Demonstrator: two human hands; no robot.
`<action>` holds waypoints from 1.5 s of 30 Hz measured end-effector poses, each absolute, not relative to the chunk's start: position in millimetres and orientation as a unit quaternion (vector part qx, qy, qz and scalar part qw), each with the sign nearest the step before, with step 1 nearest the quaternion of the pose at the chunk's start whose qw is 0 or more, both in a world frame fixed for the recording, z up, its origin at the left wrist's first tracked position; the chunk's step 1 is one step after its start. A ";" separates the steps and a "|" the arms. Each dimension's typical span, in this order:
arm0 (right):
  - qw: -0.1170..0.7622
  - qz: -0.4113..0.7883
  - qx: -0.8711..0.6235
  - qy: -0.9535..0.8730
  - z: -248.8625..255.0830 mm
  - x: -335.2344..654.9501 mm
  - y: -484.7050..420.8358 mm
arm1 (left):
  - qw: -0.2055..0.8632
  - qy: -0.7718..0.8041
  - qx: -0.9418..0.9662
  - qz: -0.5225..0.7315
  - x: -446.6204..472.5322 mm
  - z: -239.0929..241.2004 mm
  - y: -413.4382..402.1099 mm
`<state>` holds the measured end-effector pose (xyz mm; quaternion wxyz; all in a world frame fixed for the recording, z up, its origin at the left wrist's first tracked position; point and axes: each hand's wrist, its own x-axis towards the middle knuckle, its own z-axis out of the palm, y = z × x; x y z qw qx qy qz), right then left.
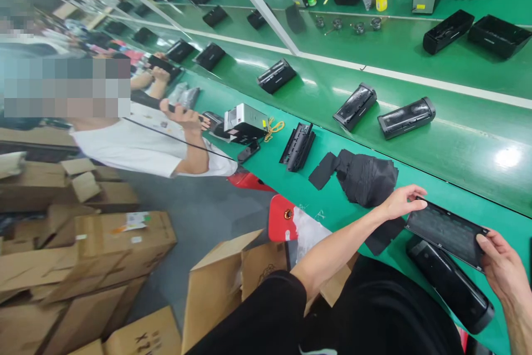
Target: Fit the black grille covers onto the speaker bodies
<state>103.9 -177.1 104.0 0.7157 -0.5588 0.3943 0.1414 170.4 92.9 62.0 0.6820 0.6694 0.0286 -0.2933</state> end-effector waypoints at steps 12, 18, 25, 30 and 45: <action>0.733 0.147 -0.552 0.370 95.2 100.5 -178.5 | 0.352 -0.260 0.841 -0.320 212.7 96.8 62.1; 0.739 0.156 -0.547 0.361 92.6 101.8 -180.2 | 0.351 -0.269 0.844 -0.302 211.0 94.1 65.2; 0.739 0.159 -0.549 0.357 91.8 104.2 -179.0 | 0.354 -0.263 0.846 -0.299 211.9 96.1 65.9; 0.738 0.161 -0.551 0.356 91.9 103.2 -181.1 | 0.361 -0.262 0.845 -0.296 210.3 98.4 64.8; 0.733 0.200 -0.542 0.359 102.5 108.1 -193.4 | 0.665 0.017 0.445 -0.600 229.6 56.0 82.3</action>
